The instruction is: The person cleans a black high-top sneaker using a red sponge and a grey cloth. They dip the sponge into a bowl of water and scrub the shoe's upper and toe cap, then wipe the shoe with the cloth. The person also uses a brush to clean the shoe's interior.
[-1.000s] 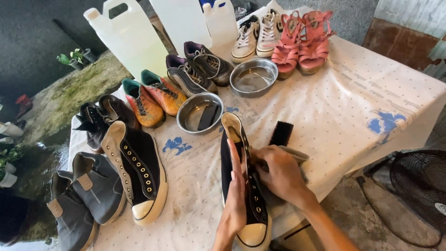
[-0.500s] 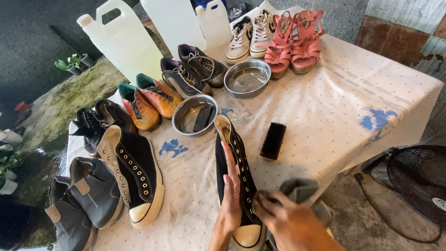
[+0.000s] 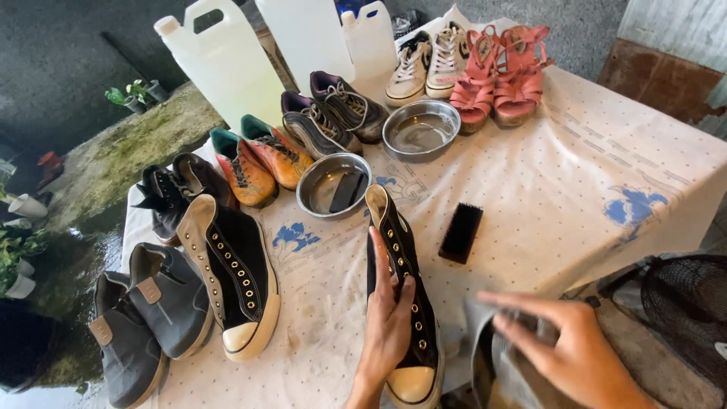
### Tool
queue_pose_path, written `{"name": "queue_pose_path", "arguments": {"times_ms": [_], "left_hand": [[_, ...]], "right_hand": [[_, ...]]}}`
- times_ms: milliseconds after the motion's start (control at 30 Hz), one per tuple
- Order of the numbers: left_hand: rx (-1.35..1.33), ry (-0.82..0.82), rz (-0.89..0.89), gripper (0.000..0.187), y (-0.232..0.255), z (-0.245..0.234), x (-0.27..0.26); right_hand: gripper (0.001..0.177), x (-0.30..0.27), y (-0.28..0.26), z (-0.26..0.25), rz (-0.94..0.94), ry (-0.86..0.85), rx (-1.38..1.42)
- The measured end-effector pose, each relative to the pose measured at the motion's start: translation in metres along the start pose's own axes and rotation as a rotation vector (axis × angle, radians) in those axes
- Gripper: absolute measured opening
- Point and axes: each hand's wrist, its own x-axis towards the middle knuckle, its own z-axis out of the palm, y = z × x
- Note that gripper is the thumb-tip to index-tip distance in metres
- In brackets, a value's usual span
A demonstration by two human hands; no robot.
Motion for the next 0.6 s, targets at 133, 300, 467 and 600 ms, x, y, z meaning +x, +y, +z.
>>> {"name": "queue_pose_path", "arguments": {"times_ms": [133,300,467,600], "left_hand": [[-0.351,-0.02,0.248,0.09,-0.005,-0.033,0.0],[-0.422,0.128,-0.055,0.101,0.016,-0.079,-0.012],[-0.863,-0.121,0.058,0.092,-0.003,-0.078,-0.004],[-0.882,-0.059,-0.137,0.095,-0.004,-0.076,0.001]], "right_hand": [[0.04,0.015,0.002,0.001,0.13,0.218,0.229],[0.035,0.026,-0.021,0.031,0.027,0.409,0.404],[0.018,0.038,-0.059,0.072,-0.25,0.656,0.389],[0.034,0.062,-0.07,0.082,-0.512,0.687,0.371]]}}
